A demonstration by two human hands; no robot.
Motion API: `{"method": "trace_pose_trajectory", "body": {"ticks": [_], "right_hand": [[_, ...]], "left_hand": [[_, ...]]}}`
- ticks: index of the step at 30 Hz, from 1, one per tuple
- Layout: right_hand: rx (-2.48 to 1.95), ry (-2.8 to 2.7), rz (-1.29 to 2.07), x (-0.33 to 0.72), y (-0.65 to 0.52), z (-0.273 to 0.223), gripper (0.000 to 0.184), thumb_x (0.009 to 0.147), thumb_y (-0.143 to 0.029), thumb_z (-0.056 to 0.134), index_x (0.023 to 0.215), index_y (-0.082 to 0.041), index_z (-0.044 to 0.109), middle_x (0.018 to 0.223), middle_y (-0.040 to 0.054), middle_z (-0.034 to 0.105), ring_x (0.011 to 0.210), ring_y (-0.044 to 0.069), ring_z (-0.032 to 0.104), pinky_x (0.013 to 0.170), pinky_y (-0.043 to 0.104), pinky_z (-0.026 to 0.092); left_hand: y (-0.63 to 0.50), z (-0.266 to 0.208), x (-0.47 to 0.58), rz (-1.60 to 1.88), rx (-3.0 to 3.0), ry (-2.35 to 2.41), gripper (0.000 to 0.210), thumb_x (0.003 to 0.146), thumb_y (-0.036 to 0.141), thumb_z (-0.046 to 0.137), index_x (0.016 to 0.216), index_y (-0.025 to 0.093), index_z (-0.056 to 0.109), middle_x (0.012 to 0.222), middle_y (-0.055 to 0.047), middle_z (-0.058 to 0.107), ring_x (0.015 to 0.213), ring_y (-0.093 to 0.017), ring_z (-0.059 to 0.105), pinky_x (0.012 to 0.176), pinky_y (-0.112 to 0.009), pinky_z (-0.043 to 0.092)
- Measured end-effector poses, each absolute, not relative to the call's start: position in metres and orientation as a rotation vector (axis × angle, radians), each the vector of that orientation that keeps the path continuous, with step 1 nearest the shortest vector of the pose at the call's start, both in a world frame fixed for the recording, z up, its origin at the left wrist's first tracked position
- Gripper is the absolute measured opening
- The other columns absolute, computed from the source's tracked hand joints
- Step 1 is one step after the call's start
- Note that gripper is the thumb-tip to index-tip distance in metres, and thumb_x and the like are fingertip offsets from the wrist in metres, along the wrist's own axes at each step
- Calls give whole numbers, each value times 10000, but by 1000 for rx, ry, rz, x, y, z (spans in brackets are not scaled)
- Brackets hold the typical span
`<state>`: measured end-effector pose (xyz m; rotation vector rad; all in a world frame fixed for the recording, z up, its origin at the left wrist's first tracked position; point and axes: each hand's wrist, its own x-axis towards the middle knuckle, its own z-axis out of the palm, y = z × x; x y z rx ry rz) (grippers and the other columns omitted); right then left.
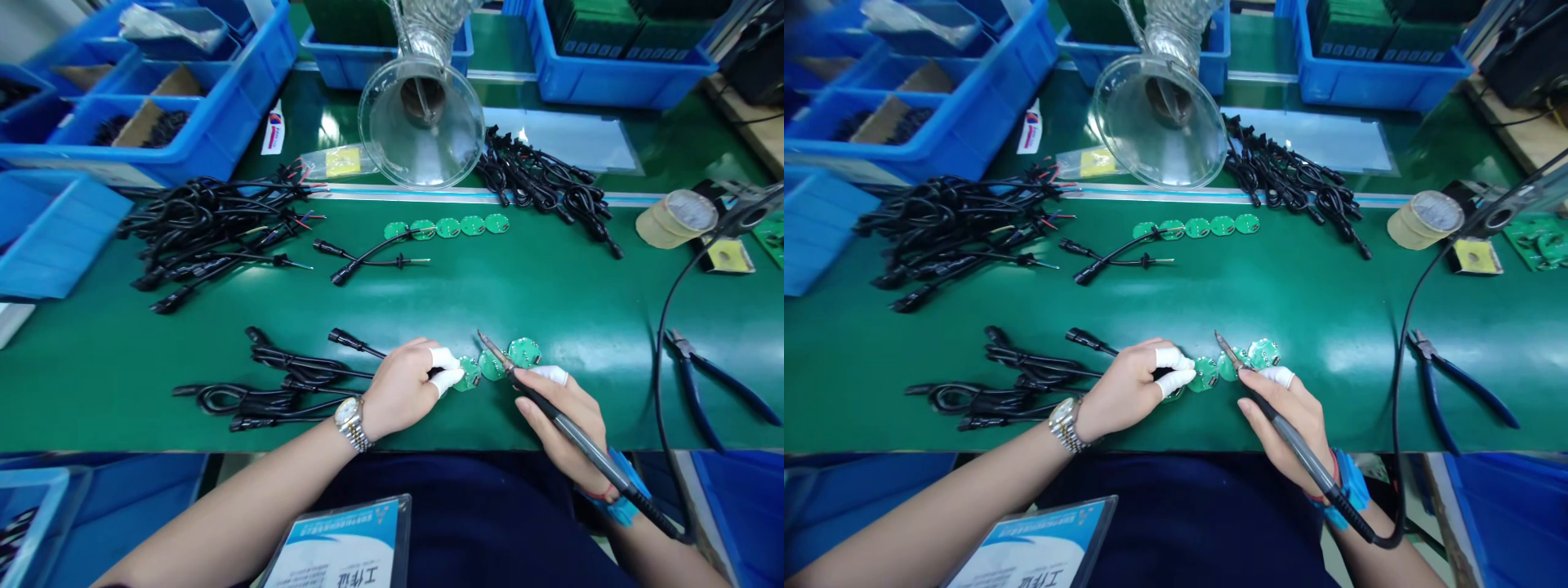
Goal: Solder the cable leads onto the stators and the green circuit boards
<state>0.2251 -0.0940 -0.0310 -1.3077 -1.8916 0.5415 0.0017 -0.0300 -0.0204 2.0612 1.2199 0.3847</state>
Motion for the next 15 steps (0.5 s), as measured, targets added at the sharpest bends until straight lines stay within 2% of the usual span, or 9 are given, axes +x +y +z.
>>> {"method": "trace_pose_trajectory", "body": {"ticks": [6, 11, 15], "right_hand": [[-1291, -1863, 460, 223, -96, -22, 321, 745, -113, 594, 1058, -184, 594, 920, 62, 649, 818, 154, 618, 721, 271, 520], [-1167, -1944, 312, 217, -105, -9, 247, 713, -98, 589, 950, -163, 624, 667, 24, 632, 613, 127, 619, 552, 227, 518], [-1092, -2003, 270, 210, -109, -8, 222, 717, -97, 566, 927, -150, 612, 580, 9, 598, 550, 127, 598, 537, 249, 524]], "left_hand": [[-30, -17, 4, 246, 2181, 1182, 80, 805, 212, 548, 771, 183, 614, 760, -12, 590, 769, -163, 496, 689, -286, 410], [-37, -17, 7, 164, 2343, 1231, 160, 844, 232, 486, 782, 166, 617, 787, -35, 575, 794, -181, 471, 713, -307, 409], [-40, -18, 9, 105, 2414, 1273, 209, 866, 261, 444, 795, 166, 617, 793, -38, 565, 792, -189, 464, 725, -324, 409]]}}
